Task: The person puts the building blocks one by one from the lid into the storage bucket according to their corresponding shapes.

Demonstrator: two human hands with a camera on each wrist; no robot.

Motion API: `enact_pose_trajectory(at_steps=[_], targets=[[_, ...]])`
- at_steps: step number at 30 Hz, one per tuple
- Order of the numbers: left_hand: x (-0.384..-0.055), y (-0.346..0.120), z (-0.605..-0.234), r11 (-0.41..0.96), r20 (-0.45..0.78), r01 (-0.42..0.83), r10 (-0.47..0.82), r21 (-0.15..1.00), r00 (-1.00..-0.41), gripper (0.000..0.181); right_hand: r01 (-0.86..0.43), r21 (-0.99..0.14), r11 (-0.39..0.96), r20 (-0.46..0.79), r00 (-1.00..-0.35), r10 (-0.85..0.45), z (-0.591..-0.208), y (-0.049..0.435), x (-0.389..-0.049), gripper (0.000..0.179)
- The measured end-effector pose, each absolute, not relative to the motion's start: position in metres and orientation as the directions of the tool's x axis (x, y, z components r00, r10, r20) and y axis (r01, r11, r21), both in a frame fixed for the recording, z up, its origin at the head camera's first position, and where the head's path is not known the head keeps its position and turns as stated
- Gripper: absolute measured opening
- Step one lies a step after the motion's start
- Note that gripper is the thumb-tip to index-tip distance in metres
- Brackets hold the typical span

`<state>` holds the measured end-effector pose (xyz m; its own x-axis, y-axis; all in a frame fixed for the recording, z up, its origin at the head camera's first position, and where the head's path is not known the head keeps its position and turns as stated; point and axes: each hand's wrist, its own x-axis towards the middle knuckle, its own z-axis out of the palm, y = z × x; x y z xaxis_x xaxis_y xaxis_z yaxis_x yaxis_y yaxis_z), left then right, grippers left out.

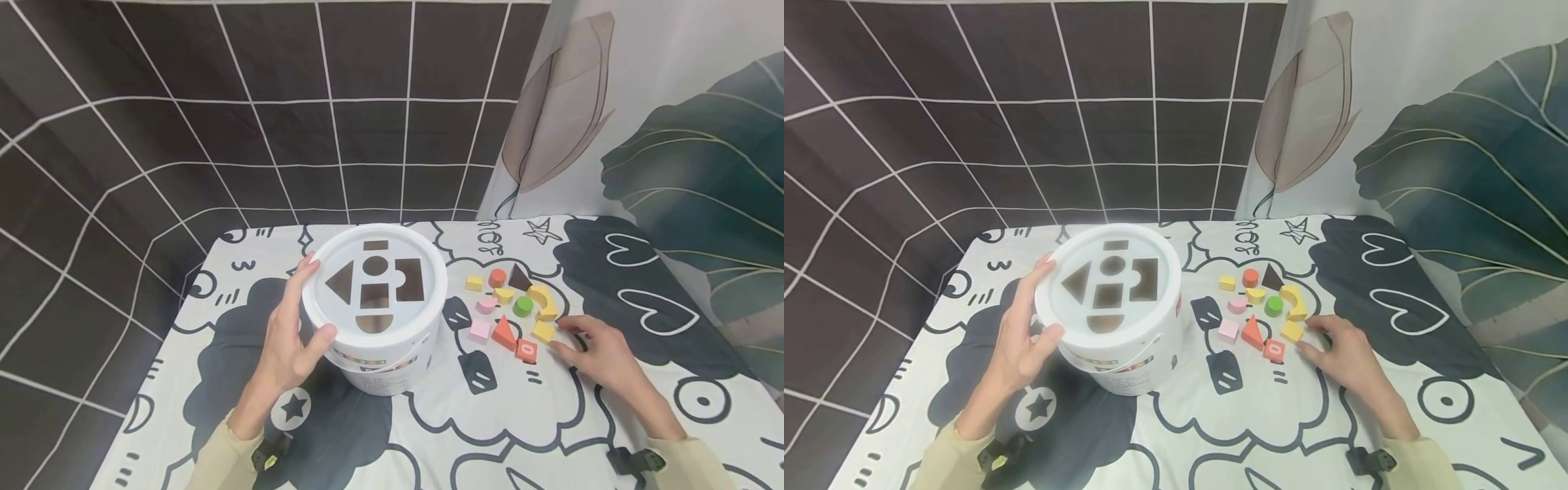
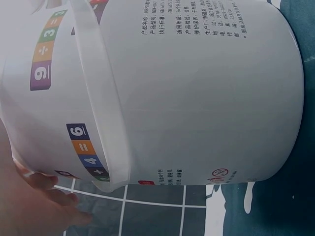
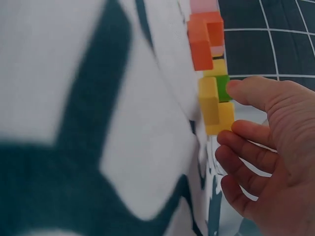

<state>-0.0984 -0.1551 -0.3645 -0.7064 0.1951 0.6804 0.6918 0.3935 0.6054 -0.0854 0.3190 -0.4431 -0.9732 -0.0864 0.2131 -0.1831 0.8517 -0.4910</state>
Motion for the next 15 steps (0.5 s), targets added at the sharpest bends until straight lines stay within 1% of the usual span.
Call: enact_pose_trajectory(at_steps=[15], targets=[[-0.0984,-0.1554,-0.3652,0.399,0.683,0.692,0.193,0.601,-0.704,0.078,-0.125,-0.498,0.858,0.145,-0.988,-0.06,-0.4493,0.3161,-0.0894,0.044]])
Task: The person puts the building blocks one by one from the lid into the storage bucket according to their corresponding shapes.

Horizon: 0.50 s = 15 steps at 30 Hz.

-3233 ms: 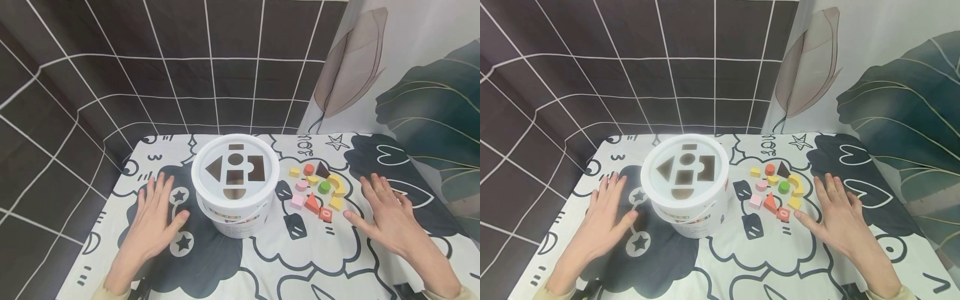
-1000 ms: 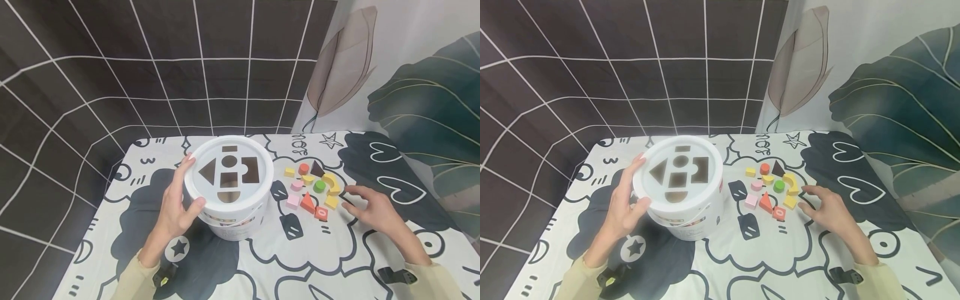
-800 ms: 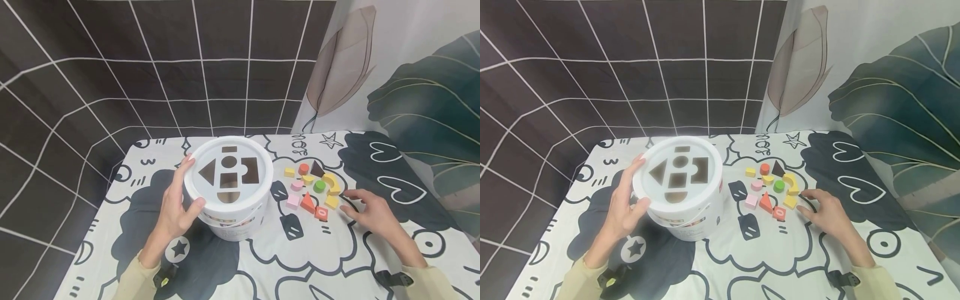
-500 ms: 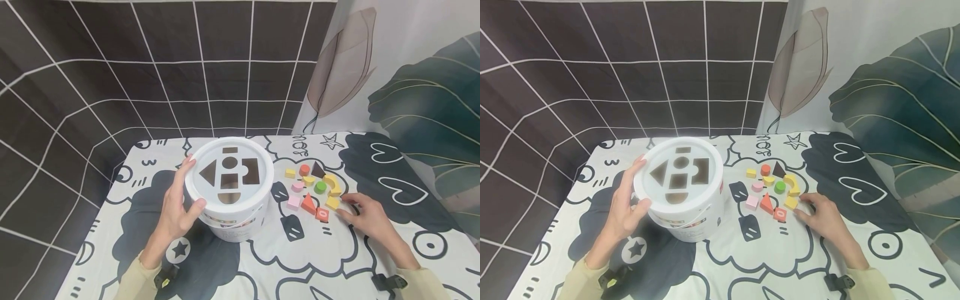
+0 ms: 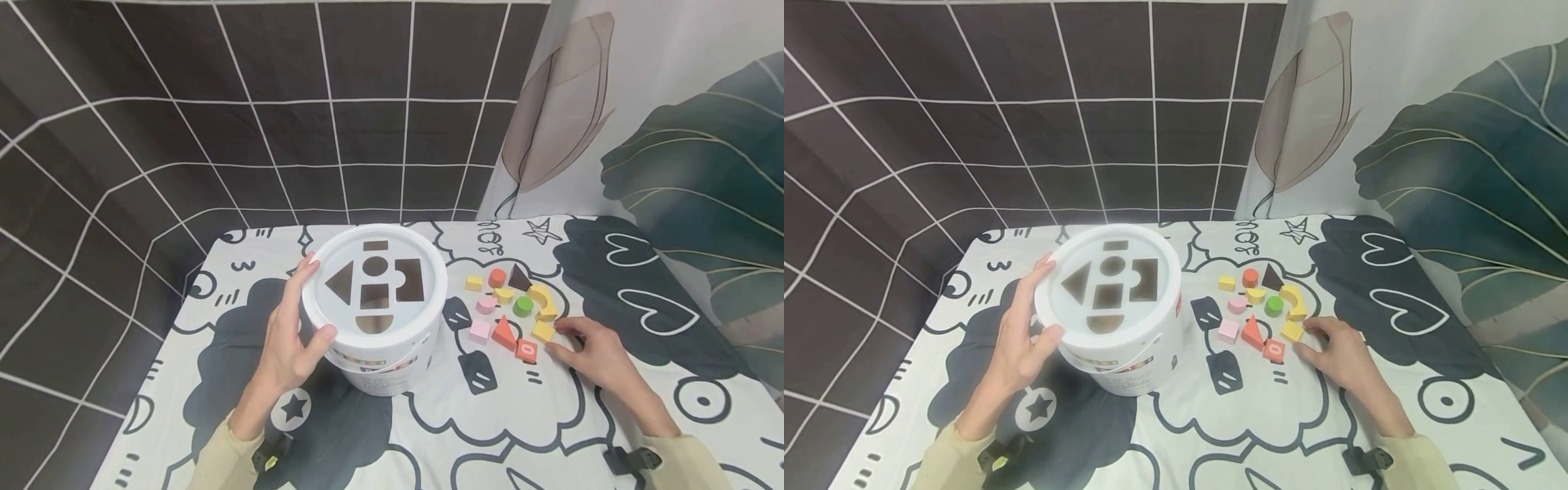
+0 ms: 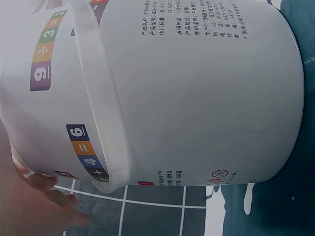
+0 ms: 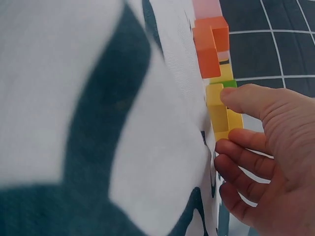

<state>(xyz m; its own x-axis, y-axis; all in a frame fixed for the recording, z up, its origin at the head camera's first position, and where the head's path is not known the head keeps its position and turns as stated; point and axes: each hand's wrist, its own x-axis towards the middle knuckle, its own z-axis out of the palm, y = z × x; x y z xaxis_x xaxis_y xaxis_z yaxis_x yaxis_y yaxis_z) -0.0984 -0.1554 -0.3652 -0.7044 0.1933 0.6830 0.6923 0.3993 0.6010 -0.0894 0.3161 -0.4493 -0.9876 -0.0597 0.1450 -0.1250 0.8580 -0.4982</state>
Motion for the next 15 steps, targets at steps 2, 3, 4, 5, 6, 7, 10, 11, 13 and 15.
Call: enact_pose_trajectory(at_steps=[2,3,4,5,6,7,10,11,13,15], targets=[[-0.0983,-0.1555,-0.3652,0.398,0.684,0.694,0.193,0.6,-0.703,0.078,-0.118,-0.498,0.859,0.137,-0.989,-0.057,-0.4497,0.3156,-0.0901,0.044],[-0.0982,-0.1555,-0.3652,0.398,0.684,0.694,0.194,0.6,-0.703,0.078,-0.116,-0.498,0.859,0.134,-0.989,-0.055,-0.45,0.3153,-0.0904,0.044],[-0.0981,-0.1555,-0.3653,0.398,0.685,0.694,0.193,0.6,-0.703,0.078,-0.112,-0.498,0.86,0.131,-0.99,-0.053,-0.4503,0.315,-0.0906,0.044],[-0.098,-0.1554,-0.3653,0.398,0.685,0.694,0.193,0.6,-0.703,0.078,-0.107,-0.498,0.861,0.125,-0.991,-0.05,-0.4505,0.3145,-0.0908,0.044],[-0.0978,-0.1553,-0.3654,0.399,0.684,0.694,0.193,0.6,-0.703,0.078,-0.101,-0.498,0.861,0.12,-0.992,-0.047,-0.4506,0.3141,-0.0908,0.044],[-0.0978,-0.1552,-0.3654,0.399,0.684,0.693,0.192,0.6,-0.704,0.078,-0.099,-0.496,0.862,0.118,-0.992,-0.046,-0.4508,0.3137,-0.091,0.044],[-0.0978,-0.1549,-0.3656,0.4,0.686,0.694,0.191,0.599,-0.702,0.078,-0.095,-0.493,0.865,0.11,-0.993,-0.046,-0.4504,0.3128,-0.091,0.044],[-0.0979,-0.1549,-0.3656,0.399,0.686,0.694,0.191,0.599,-0.702,0.078,-0.093,-0.493,0.865,0.106,-0.993,-0.047,-0.4502,0.3127,-0.0912,0.045],[-0.098,-0.1549,-0.3658,0.397,0.687,0.695,0.19,0.6,-0.702,0.078,-0.095,-0.487,0.868,0.106,-0.993,-0.05,-0.4502,0.3125,-0.0915,0.044],[-0.0982,-0.1549,-0.3659,0.397,0.686,0.694,0.19,0.6,-0.702,0.078,-0.092,-0.486,0.869,0.1,-0.994,-0.049,-0.4502,0.3124,-0.0917,0.044]])
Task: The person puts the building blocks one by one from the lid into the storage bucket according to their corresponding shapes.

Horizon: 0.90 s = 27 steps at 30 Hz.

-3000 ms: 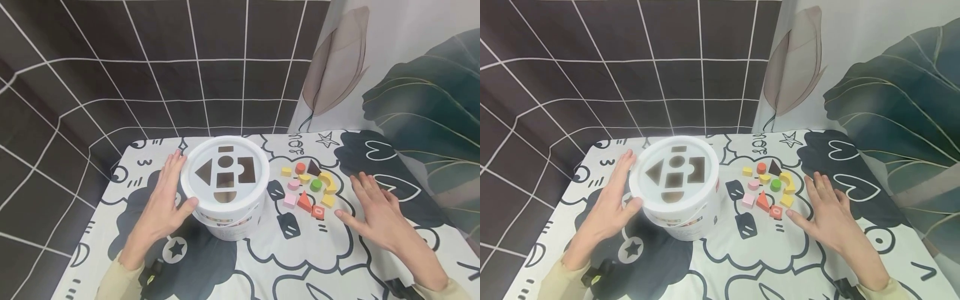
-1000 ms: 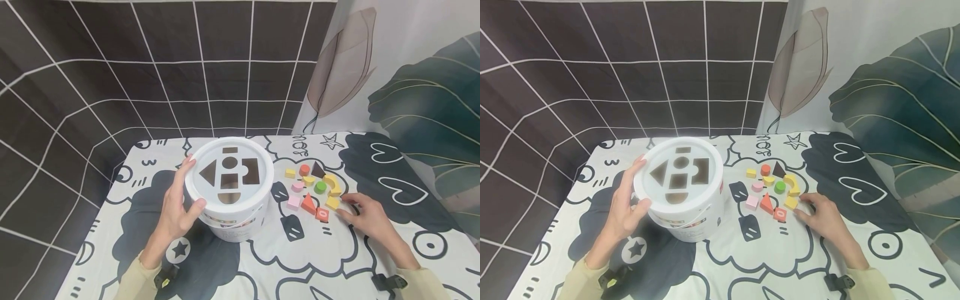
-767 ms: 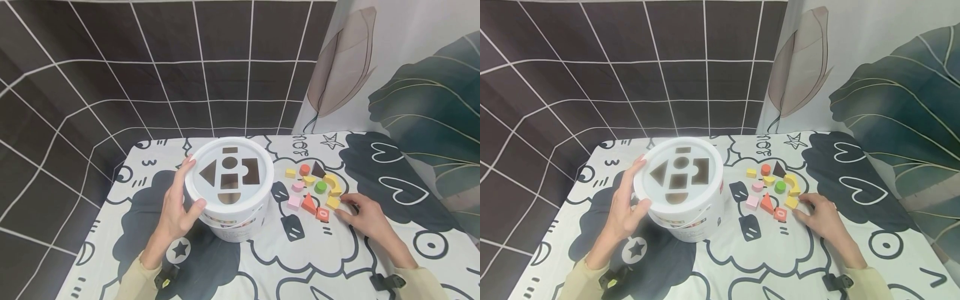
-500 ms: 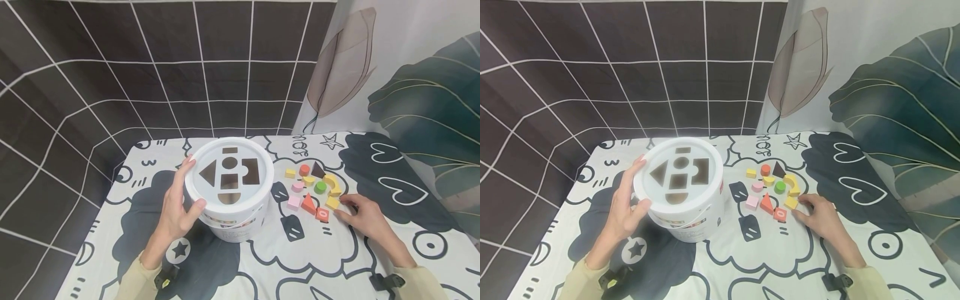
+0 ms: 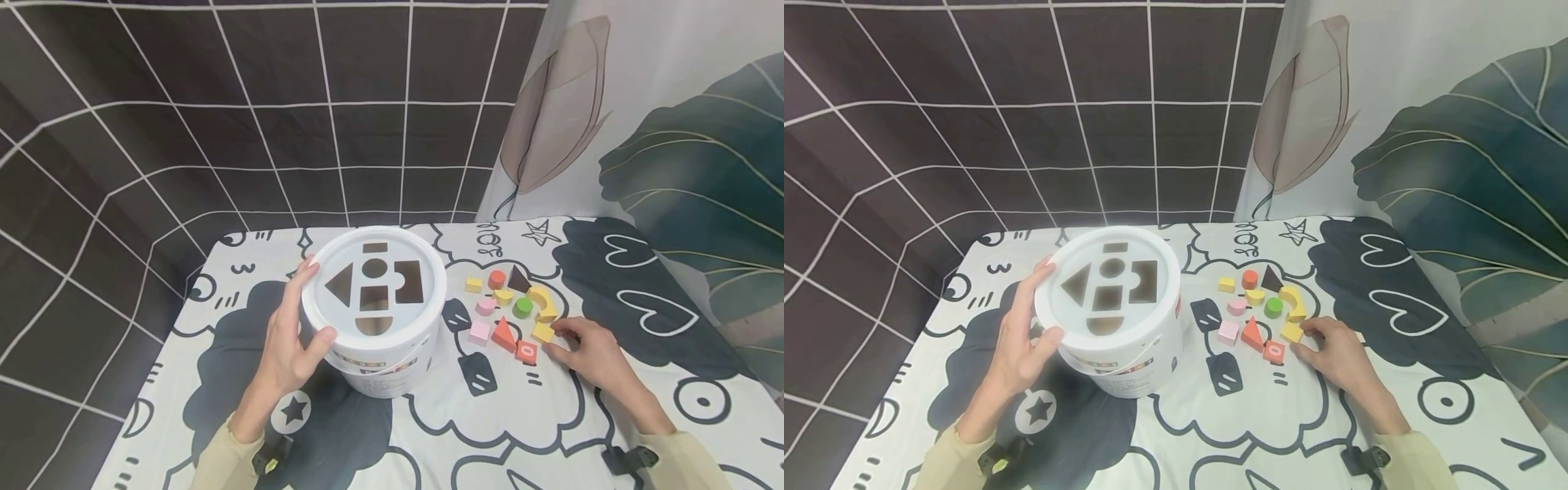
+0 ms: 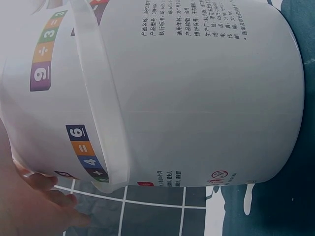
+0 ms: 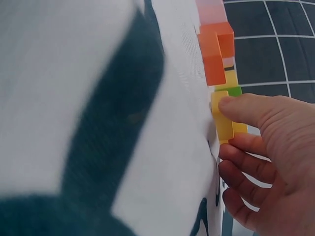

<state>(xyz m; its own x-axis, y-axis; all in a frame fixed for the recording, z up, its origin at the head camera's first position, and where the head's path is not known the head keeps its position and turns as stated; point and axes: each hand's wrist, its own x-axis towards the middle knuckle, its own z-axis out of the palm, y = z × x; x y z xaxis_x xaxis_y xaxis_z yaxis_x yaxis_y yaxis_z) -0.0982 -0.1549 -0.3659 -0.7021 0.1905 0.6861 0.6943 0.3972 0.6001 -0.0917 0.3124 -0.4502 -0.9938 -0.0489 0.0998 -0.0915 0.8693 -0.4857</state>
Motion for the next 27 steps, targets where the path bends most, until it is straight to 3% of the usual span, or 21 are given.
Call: enact_pose_trajectory(at_steps=[15,27], targets=[[-0.097,-0.154,-0.366,0.393,0.69,0.698,0.19,0.599,-0.699,0.077,-0.076,-0.494,0.866,0.088,-0.995,-0.037,-0.45,0.314,-0.089,0.039],[-0.098,-0.155,-0.366,0.4,0.69,0.697,0.19,0.595,-0.698,0.079,-0.166,-0.482,0.86,0.256,-0.966,-0.042,-0.432,0.316,-0.081,0.038]])
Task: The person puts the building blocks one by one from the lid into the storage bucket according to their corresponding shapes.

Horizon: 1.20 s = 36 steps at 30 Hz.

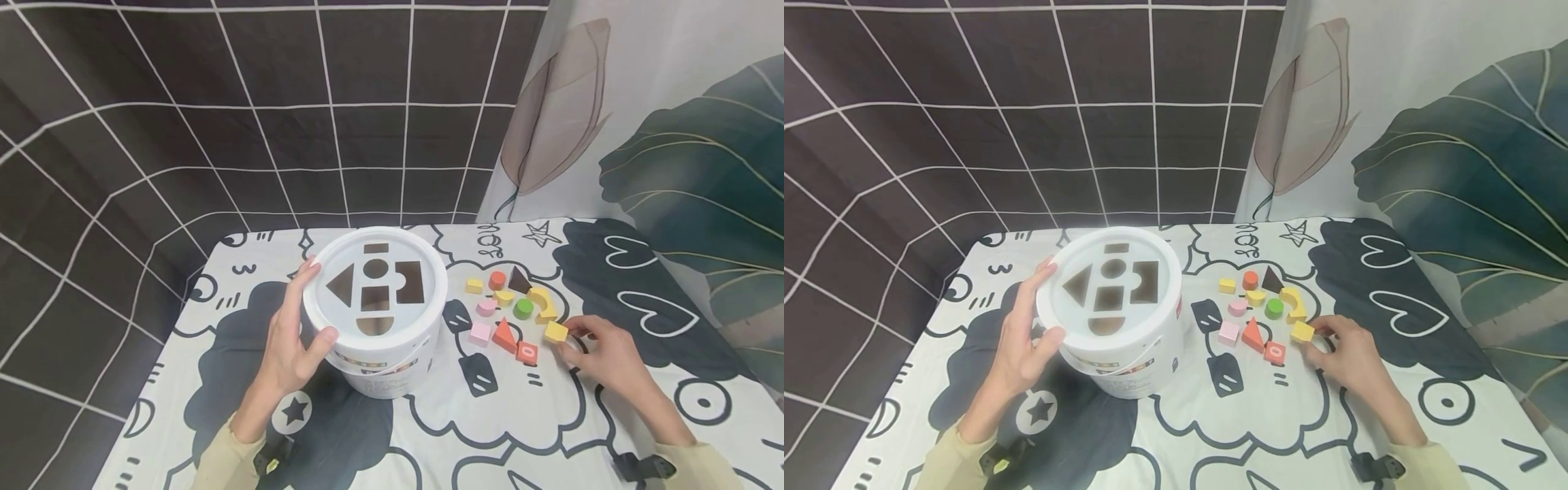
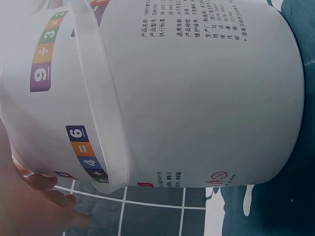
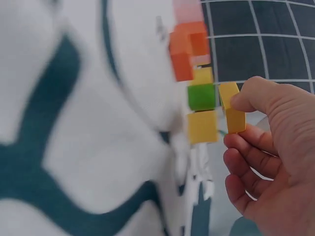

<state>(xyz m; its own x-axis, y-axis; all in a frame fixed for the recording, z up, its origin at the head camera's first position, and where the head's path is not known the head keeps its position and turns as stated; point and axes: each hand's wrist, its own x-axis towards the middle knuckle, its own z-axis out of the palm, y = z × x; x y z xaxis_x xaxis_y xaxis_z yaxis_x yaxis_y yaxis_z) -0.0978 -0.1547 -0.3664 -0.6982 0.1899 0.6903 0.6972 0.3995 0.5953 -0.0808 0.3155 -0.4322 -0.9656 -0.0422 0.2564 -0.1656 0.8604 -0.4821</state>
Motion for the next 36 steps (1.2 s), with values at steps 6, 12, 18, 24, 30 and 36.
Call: enact_pose_trajectory(at_steps=[6,12,18,24,30,36], targets=[[-0.097,-0.154,-0.367,0.401,0.693,0.697,0.186,0.594,-0.697,0.079,-0.257,-0.461,0.849,0.364,-0.928,-0.083,-0.419,0.312,-0.082,0.038],[-0.096,-0.156,-0.367,0.405,0.69,0.692,0.182,0.597,-0.701,0.076,-0.312,-0.455,0.834,0.411,-0.905,-0.114,-0.406,0.305,-0.086,0.039],[-0.097,-0.156,-0.367,0.407,0.694,0.696,0.184,0.591,-0.696,0.078,-0.334,-0.462,0.822,0.425,-0.897,-0.125,-0.39,0.297,-0.089,0.041],[-0.096,-0.155,-0.366,0.418,0.677,0.68,0.183,0.603,-0.713,0.08,-0.369,-0.431,0.823,0.458,-0.875,-0.153,-0.379,0.289,-0.092,0.04],[-0.095,-0.155,-0.366,0.423,0.67,0.671,0.179,0.609,-0.721,0.08,-0.41,-0.434,0.802,0.477,-0.86,-0.182,-0.366,0.28,-0.096,0.041],[-0.096,-0.155,-0.366,0.427,0.676,0.674,0.176,0.603,-0.716,0.082,-0.432,-0.461,0.775,0.464,-0.862,-0.205,-0.351,0.267,-0.102,0.039]])
